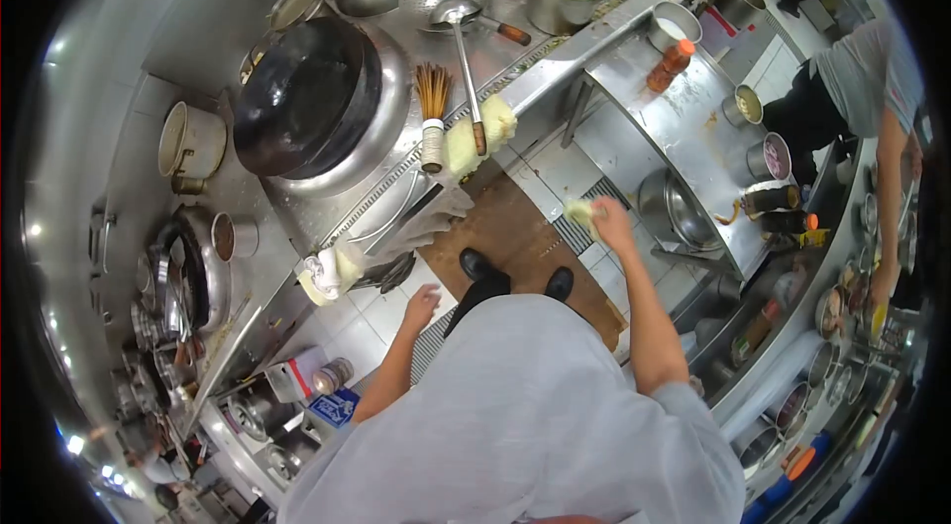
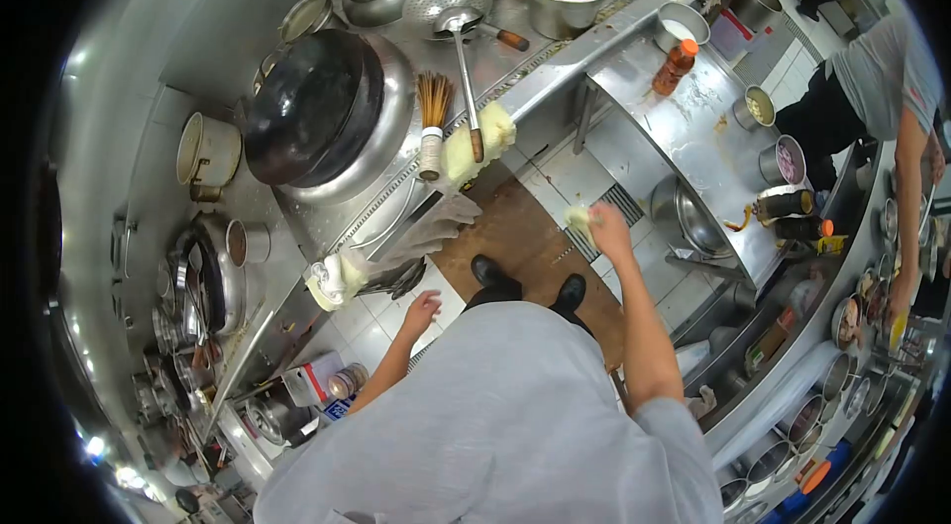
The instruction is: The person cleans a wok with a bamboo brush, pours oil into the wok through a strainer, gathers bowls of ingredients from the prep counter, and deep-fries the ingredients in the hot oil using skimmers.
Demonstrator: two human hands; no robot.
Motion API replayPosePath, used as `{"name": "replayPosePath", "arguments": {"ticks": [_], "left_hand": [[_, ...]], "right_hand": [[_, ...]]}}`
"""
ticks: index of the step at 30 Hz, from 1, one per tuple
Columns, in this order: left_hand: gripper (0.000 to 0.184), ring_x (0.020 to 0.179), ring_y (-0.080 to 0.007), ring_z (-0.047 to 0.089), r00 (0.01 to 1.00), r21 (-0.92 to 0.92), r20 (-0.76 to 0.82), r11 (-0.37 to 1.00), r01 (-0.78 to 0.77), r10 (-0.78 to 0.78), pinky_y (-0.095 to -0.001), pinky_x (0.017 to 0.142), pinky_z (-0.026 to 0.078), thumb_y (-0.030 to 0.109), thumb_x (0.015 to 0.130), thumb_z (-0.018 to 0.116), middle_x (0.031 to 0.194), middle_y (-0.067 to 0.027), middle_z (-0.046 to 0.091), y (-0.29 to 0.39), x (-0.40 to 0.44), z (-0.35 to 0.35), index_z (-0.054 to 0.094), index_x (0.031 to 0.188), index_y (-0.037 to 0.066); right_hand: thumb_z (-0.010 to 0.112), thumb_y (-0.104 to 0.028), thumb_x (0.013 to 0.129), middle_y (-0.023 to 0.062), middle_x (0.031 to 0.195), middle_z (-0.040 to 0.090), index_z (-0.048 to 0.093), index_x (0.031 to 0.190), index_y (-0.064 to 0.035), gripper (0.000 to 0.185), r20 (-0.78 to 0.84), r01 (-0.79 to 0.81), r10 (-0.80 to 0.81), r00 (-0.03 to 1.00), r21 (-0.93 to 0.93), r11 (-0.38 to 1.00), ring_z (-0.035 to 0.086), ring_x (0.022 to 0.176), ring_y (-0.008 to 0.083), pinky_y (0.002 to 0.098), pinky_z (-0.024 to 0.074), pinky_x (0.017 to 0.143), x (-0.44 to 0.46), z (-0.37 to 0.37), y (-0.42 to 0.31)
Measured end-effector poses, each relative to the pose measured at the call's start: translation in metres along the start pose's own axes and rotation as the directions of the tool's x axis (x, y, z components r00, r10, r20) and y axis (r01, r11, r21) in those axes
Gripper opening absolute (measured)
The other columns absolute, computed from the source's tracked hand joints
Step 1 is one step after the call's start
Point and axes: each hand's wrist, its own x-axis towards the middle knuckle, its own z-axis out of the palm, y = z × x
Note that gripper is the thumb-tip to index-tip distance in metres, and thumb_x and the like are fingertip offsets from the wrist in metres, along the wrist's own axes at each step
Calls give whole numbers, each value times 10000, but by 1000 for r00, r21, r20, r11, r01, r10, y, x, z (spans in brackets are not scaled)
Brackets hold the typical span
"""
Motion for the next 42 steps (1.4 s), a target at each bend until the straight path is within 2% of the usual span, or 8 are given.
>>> {"name": "replayPosePath", "arguments": {"ticks": [10,13,18,27,31,33,38,42], "left_hand": [[221,668,-137,597,966,-474,-22,853,217,-258,-270,562,501,124,881,546,788,-88,626,-176,-67,-66,592,1087,59],[201,701,-132,590,722,637,53,533,-556,690,-255,585,489,116,881,540,854,-96,619,-247,-63,-77,596,1070,78],[238,776,-155,611,887,-483,-220,835,263,-407,-274,639,500,104,895,541,999,-127,635,-114,-88,-73,585,1128,84],[311,757,-125,596,964,-71,-204,985,157,-169,-253,607,484,134,898,578,967,-80,628,-124,-36,-62,556,1204,82],[310,762,-125,595,976,-113,-47,972,206,-212,-254,612,486,133,899,578,964,-79,628,-45,52,-72,556,1205,81],[310,764,-124,595,980,-77,8,976,201,-201,-255,614,486,133,900,578,963,-79,628,6,93,-73,556,1205,81],[309,770,-124,595,990,6,102,995,95,-95,-257,620,489,133,902,577,959,-77,629,69,144,-64,557,1205,80],[308,774,-124,595,982,20,189,1000,8,-12,-258,624,490,132,903,577,957,-76,629,95,157,-56,558,1206,79]], "right_hand": [[643,-232,810,158,975,590,614,989,-135,205,-108,79,-86,990,-67,995,576,980,359,432,477,820,193,36,-161],[630,-224,818,163,947,568,623,1009,-131,212,-163,141,-170,972,-175,974,578,916,361,439,483,786,217,93,-172],[533,-117,842,174,931,538,612,1042,-82,218,-171,283,-396,902,-459,842,564,849,341,450,481,725,278,116,-127],[396,-248,973,219,854,618,617,964,-5,328,-632,-8,192,751,281,960,593,790,326,442,457,698,403,46,-2],[356,-205,985,239,1081,609,544,1128,27,331,-416,-93,524,744,711,697,587,1008,359,491,461,839,314,167,1],[523,-173,856,235,1181,553,537,1190,-10,372,167,12,7,986,-113,993,517,1147,376,397,401,1019,276,257,75],[587,-173,801,199,958,653,625,1033,-66,259,415,-506,291,862,724,469,637,914,345,422,512,793,166,77,-17],[572,-159,836,198,997,646,594,1082,-58,267,34,-361,378,925,-233,903,618,966,372,445,503,796,88,57,32]]}}
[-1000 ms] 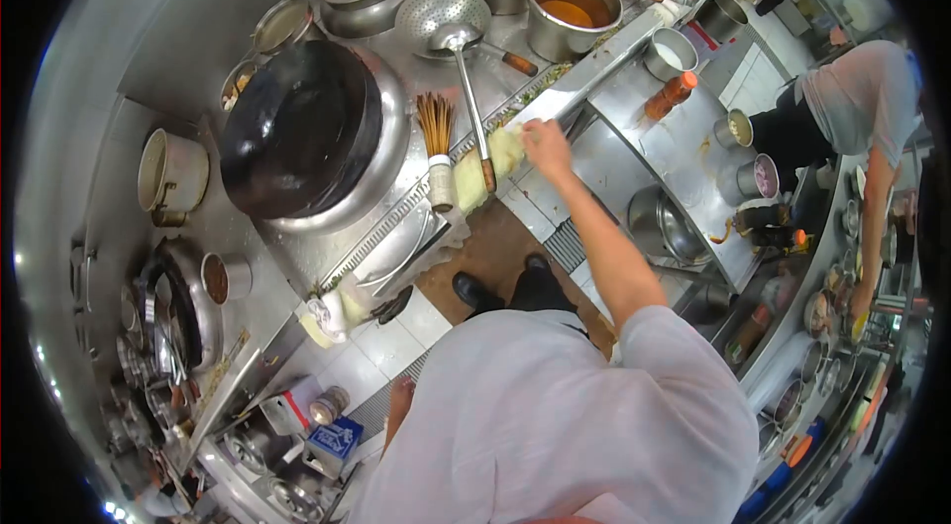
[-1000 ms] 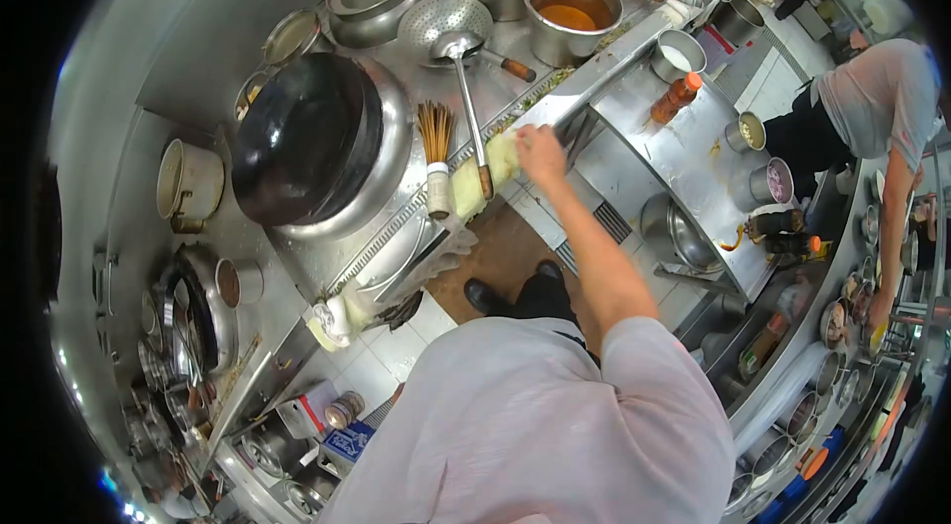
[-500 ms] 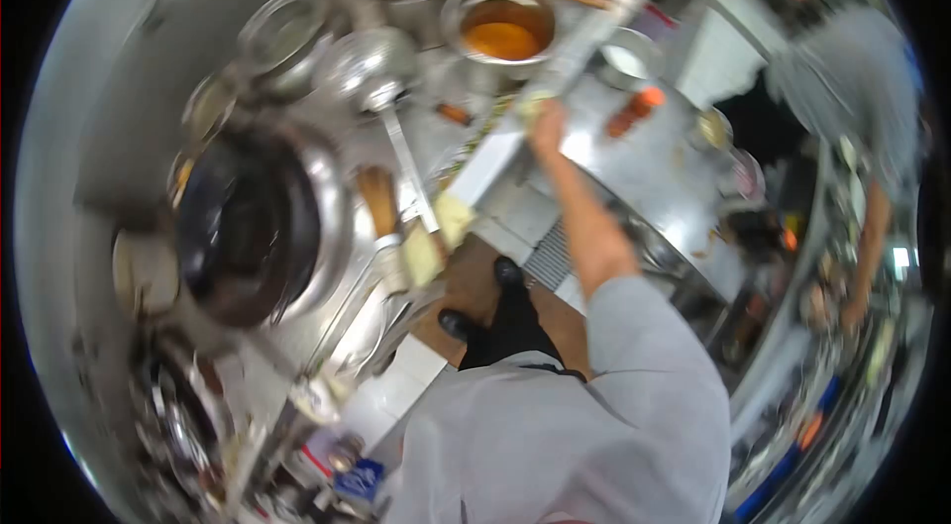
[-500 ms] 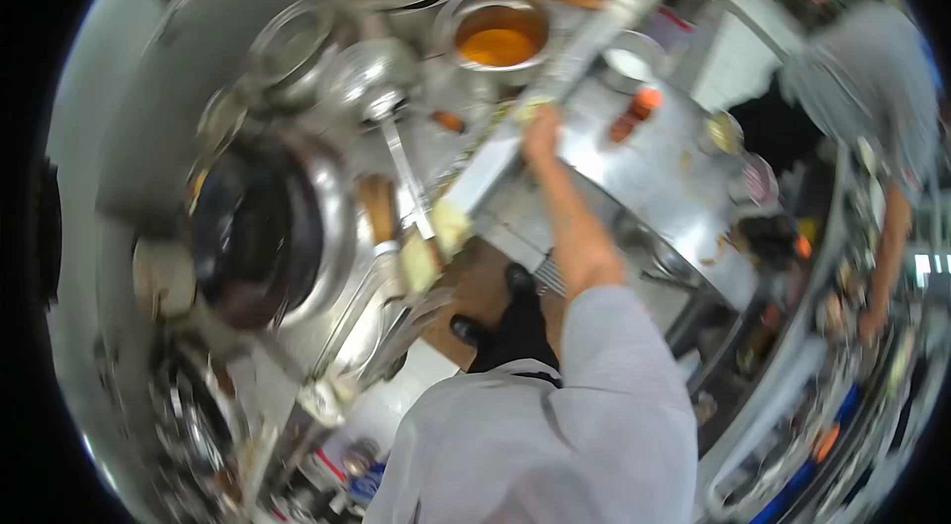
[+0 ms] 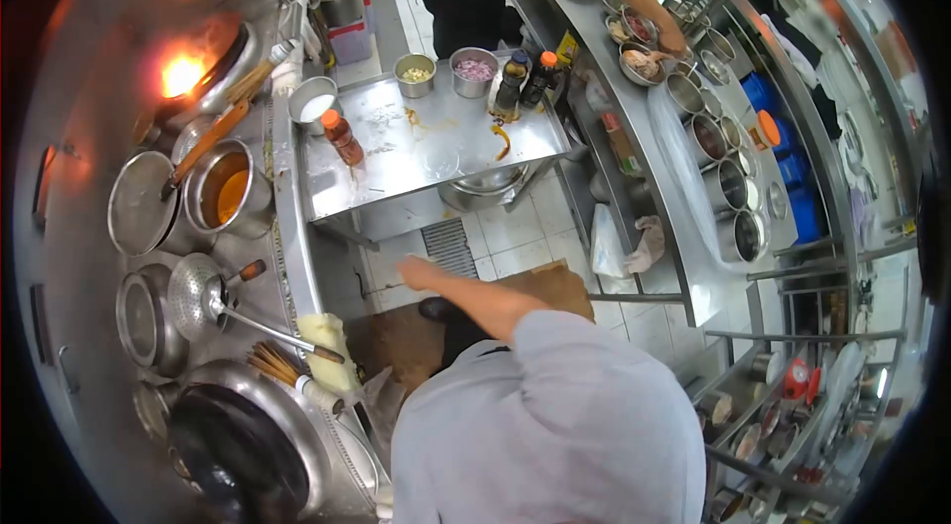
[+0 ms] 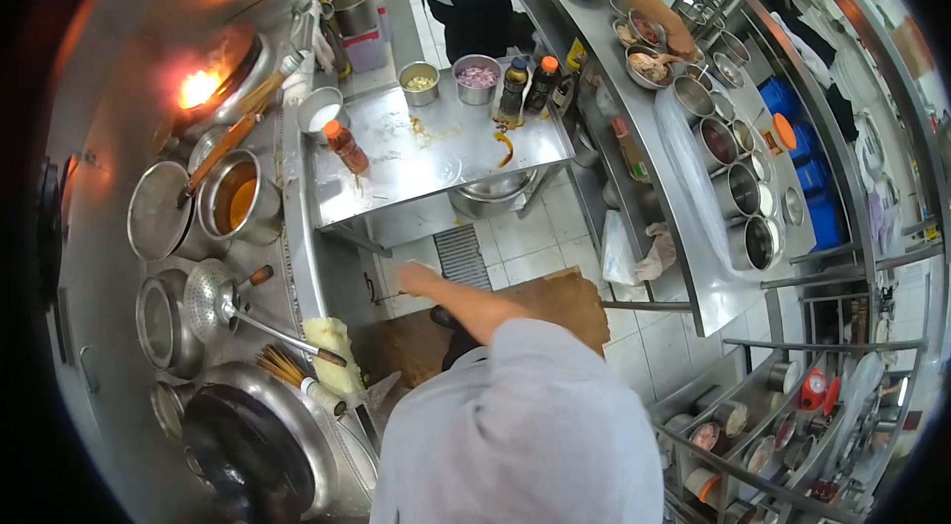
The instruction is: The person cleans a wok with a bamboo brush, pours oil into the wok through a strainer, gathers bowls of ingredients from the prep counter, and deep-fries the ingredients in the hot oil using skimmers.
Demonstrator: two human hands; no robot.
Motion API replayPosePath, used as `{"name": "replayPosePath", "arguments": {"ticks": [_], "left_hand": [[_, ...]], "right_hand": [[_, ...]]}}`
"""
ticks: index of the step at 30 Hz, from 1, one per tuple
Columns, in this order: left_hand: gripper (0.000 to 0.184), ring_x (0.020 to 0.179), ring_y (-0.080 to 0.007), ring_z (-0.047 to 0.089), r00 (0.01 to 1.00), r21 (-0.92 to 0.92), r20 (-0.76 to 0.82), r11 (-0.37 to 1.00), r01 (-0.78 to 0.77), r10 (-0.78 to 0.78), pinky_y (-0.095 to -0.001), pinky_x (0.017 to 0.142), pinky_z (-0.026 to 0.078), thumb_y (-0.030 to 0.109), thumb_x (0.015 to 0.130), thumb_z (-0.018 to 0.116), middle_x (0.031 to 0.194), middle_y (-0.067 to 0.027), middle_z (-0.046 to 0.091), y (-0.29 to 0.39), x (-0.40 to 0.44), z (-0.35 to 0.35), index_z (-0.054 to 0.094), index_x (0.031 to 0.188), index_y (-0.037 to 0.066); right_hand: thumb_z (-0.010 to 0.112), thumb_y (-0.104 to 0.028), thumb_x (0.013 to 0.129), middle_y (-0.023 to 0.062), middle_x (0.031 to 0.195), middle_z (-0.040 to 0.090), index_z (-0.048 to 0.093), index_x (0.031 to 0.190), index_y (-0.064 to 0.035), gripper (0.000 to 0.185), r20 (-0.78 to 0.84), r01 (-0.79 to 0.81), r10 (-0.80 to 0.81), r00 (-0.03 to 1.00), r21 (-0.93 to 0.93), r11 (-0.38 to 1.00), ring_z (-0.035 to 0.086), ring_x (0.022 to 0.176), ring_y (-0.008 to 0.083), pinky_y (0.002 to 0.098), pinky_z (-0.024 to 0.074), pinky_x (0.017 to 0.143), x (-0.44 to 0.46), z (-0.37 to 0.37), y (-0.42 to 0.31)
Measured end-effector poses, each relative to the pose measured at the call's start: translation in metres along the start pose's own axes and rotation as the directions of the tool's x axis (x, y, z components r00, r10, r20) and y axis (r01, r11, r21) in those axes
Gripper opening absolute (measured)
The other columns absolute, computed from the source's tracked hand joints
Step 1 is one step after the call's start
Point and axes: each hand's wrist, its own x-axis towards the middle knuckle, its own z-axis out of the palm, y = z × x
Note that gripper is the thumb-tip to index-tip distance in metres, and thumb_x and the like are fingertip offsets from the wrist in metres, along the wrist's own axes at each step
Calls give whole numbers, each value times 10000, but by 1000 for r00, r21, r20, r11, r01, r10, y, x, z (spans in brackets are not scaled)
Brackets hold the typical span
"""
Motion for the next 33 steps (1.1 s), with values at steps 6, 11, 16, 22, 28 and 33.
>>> {"name": "replayPosePath", "arguments": {"ticks": [6,11,16,22,28,33], "left_hand": [[307,781,-124,595,998,-5,45,999,-43,44,-261,630,493,131,905,576,953,-74,630,-17,-14,-26,558,1206,78],[306,786,-123,595,1000,-6,-7,1000,-6,6,-262,636,495,131,906,575,950,-73,630,-39,-41,-35,559,1207,77],[305,792,-123,595,988,-3,-146,999,48,-48,-264,641,497,130,908,575,947,-71,631,-58,-79,-45,560,1208,76],[304,799,-123,595,954,-1,-288,996,91,-88,-266,648,500,130,910,574,943,-69,632,-66,-146,-51,560,1208,75],[302,805,-123,595,933,18,-342,992,121,-108,-269,655,502,129,912,573,939,-68,632,-62,-184,-19,561,1209,73],[301,811,-122,595,973,89,-211,989,115,-95,-271,660,505,128,914,573,936,-66,633,-34,-153,36,562,1209,72]], "right_hand": [[601,-136,810,106,917,701,700,984,-66,211,-51,-42,86,995,569,822,663,836,208,362,516,705,-151,-70,80],[544,-144,903,51,955,659,640,1049,-66,191,24,-203,355,934,856,475,605,834,118,279,499,739,-239,-144,103],[455,-198,948,31,909,621,578,1016,-72,188,-165,198,464,870,980,-22,606,848,135,307,505,752,-231,-193,171],[462,-162,892,11,778,593,635,877,-32,216,-506,37,622,598,793,609,551,738,121,271,433,672,-187,-262,298],[500,-283,853,174,948,663,647,923,-46,287,-516,-267,555,652,529,806,621,907,324,401,475,755,-147,-309,335],[529,-176,854,211,1222,573,577,1115,-61,289,-312,-561,513,800,-84,824,607,1011,381,479,504,848,-121,-240,340]]}}
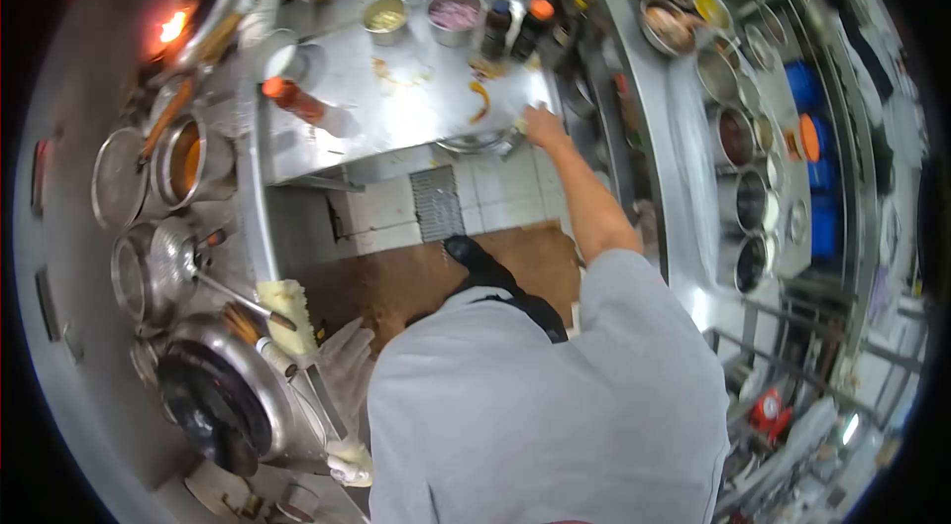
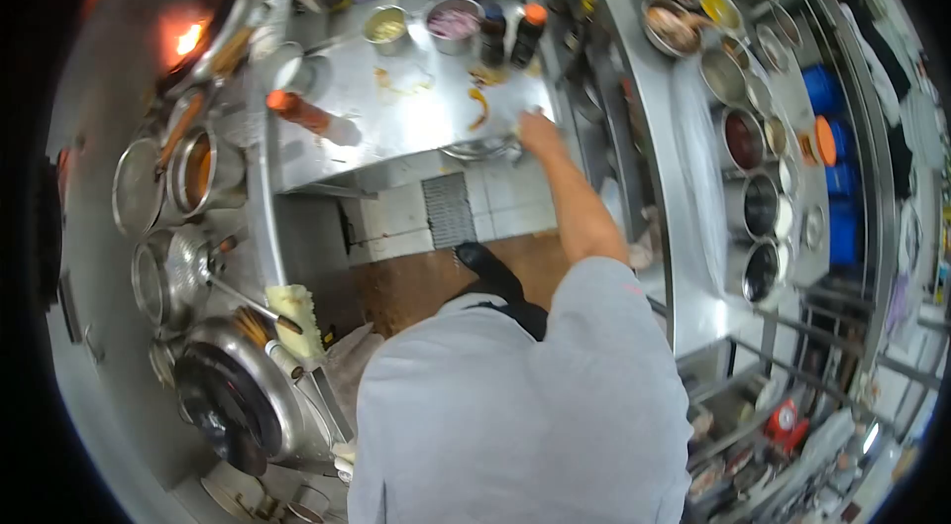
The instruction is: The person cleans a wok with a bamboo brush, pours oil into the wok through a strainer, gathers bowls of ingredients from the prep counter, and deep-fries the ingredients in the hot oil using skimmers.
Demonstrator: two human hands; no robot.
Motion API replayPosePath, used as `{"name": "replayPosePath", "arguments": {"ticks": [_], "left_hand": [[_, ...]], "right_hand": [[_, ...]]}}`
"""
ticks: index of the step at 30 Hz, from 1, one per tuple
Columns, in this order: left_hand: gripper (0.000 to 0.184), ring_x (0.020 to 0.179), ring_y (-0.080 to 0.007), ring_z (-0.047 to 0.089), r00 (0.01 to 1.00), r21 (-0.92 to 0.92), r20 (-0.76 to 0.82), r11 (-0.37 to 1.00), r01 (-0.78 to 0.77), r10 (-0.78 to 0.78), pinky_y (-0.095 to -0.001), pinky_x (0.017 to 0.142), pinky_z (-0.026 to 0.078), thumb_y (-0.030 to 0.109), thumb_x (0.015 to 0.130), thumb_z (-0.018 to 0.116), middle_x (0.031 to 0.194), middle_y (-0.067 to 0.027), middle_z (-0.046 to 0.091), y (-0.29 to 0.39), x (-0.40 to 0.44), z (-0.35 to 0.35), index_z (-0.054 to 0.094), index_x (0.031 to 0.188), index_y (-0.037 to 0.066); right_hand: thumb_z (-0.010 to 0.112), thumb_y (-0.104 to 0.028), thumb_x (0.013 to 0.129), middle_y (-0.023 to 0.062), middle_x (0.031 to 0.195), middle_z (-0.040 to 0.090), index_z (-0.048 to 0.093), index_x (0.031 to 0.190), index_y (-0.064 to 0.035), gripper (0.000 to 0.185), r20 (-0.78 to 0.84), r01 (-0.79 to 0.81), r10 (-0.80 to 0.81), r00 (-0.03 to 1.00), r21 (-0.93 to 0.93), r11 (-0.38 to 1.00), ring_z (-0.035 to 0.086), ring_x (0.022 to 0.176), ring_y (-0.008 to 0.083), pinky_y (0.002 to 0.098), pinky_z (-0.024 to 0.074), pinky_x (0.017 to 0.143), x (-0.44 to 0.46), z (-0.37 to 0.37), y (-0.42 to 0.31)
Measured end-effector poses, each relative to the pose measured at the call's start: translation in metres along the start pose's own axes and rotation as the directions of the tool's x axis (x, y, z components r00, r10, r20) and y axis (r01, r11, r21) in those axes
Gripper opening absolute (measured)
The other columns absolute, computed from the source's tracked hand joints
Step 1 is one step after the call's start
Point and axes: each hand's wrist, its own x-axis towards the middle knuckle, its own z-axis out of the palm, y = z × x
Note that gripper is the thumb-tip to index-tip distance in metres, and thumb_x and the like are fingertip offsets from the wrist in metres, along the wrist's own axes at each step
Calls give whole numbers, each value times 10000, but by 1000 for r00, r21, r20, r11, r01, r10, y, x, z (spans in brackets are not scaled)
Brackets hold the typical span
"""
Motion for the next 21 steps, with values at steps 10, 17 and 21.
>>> {"name": "replayPosePath", "arguments": {"ticks": [10,17,21], "left_hand": [[299,822,-122,595,994,75,105,997,-14,6,-274,671,509,127,917,571,929,-63,634,30,-4,48,563,1211,70],[298,830,-121,594,988,92,149,995,-50,36,-277,679,512,126,919,571,925,-61,635,17,1,69,564,1211,69],[297,834,-121,594,910,34,126,915,-401,394,-278,683,514,126,920,570,922,-60,635,-21,30,84,565,1212,68]], "right_hand": [[617,-128,727,165,845,658,684,843,-94,138,-137,-209,434,891,724,658,633,843,327,397,488,766,-169,130,84],[590,-436,857,195,1055,669,671,1098,-34,476,178,-646,907,382,753,124,642,970,329,440,513,819,-150,136,262],[582,-261,864,234,1029,653,435,1367,-1,585,-191,-305,500,845,597,742,654,787,299,437,542,623,-127,280,282]]}}
